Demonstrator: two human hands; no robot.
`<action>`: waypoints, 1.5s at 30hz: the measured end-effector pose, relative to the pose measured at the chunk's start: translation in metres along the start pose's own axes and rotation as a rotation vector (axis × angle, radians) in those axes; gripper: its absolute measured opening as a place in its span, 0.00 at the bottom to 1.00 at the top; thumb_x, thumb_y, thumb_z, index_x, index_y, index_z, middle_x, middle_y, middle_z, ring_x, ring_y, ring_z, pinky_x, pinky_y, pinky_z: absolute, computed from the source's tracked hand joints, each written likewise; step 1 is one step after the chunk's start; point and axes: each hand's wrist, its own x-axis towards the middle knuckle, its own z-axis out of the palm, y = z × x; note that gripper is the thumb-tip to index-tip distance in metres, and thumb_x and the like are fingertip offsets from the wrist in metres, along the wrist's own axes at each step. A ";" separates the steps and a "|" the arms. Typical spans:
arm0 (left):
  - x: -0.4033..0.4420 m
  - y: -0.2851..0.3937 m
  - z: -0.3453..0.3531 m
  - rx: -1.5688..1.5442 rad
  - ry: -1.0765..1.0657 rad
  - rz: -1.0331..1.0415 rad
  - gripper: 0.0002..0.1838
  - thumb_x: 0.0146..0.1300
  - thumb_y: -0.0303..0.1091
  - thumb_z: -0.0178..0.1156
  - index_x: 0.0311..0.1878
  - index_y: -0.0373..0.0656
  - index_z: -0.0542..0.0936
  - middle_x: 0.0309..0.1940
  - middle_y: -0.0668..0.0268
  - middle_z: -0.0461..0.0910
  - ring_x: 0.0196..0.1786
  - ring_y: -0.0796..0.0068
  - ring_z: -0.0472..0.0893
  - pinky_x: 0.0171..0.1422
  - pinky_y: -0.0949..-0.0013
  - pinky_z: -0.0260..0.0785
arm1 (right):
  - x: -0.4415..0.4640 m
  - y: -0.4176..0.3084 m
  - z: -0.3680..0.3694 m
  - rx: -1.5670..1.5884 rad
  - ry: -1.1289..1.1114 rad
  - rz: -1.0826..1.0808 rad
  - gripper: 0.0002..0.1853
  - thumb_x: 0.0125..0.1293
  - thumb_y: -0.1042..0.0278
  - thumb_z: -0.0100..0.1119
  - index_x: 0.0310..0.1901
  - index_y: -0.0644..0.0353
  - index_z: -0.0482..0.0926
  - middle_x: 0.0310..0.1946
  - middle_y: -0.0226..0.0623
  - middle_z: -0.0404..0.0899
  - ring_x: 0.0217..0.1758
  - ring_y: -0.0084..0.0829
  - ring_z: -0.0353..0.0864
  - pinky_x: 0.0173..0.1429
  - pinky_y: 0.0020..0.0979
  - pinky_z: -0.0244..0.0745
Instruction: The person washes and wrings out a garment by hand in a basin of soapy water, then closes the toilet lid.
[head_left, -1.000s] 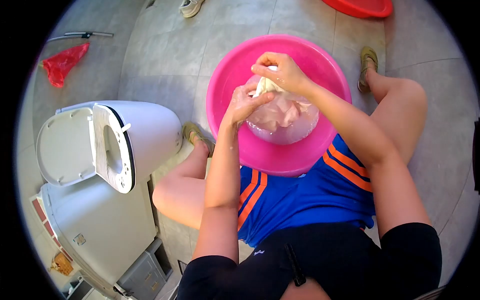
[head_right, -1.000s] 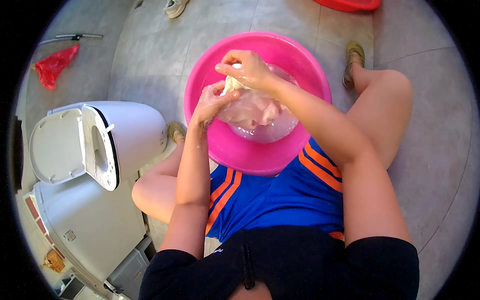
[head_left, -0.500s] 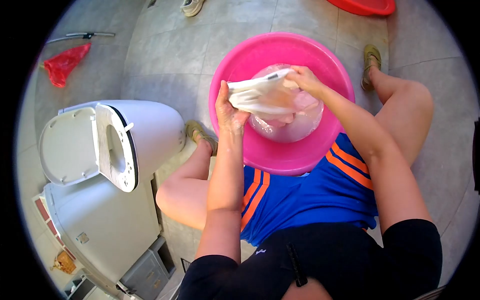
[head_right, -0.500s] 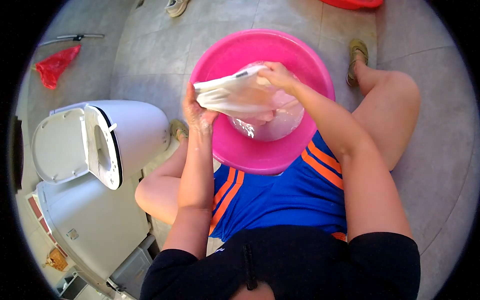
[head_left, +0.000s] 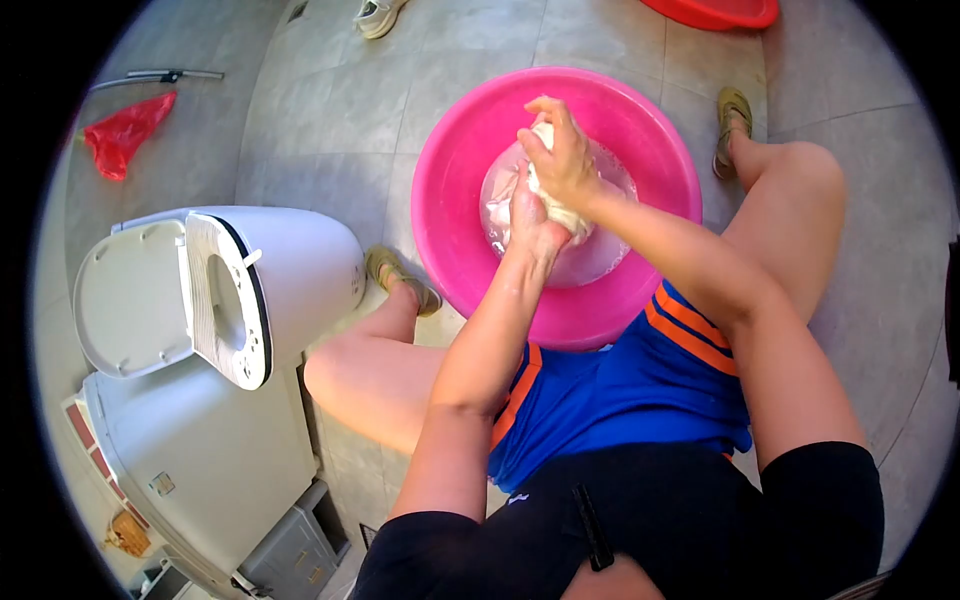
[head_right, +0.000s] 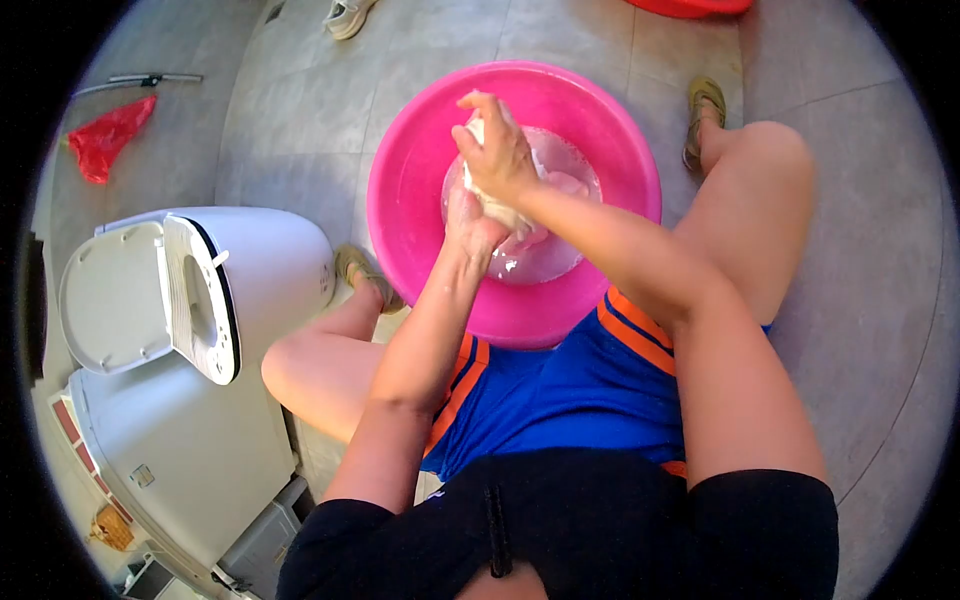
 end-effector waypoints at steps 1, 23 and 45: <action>0.005 0.002 -0.004 -0.216 -0.267 -0.068 0.18 0.66 0.54 0.50 0.44 0.49 0.75 0.28 0.70 0.72 0.32 0.69 0.74 0.39 0.63 0.70 | 0.009 -0.012 -0.001 0.073 0.131 -0.081 0.09 0.59 0.65 0.59 0.36 0.61 0.78 0.33 0.45 0.78 0.39 0.48 0.77 0.44 0.40 0.71; -0.004 0.039 -0.002 0.248 -0.161 -0.040 0.27 0.67 0.53 0.49 0.50 0.35 0.73 0.47 0.53 0.77 0.50 0.59 0.78 0.55 0.56 0.72 | 0.050 0.023 -0.019 -0.161 -0.102 0.292 0.28 0.68 0.46 0.43 0.21 0.64 0.74 0.18 0.48 0.74 0.25 0.47 0.76 0.33 0.46 0.67; -0.029 0.089 -0.004 0.619 -0.177 0.410 0.17 0.65 0.40 0.57 0.51 0.40 0.72 0.39 0.63 0.79 0.39 0.71 0.81 0.42 0.69 0.78 | 0.061 -0.022 -0.021 0.072 -0.446 -0.108 0.25 0.62 0.53 0.59 0.54 0.63 0.69 0.49 0.38 0.75 0.53 0.28 0.72 0.54 0.31 0.68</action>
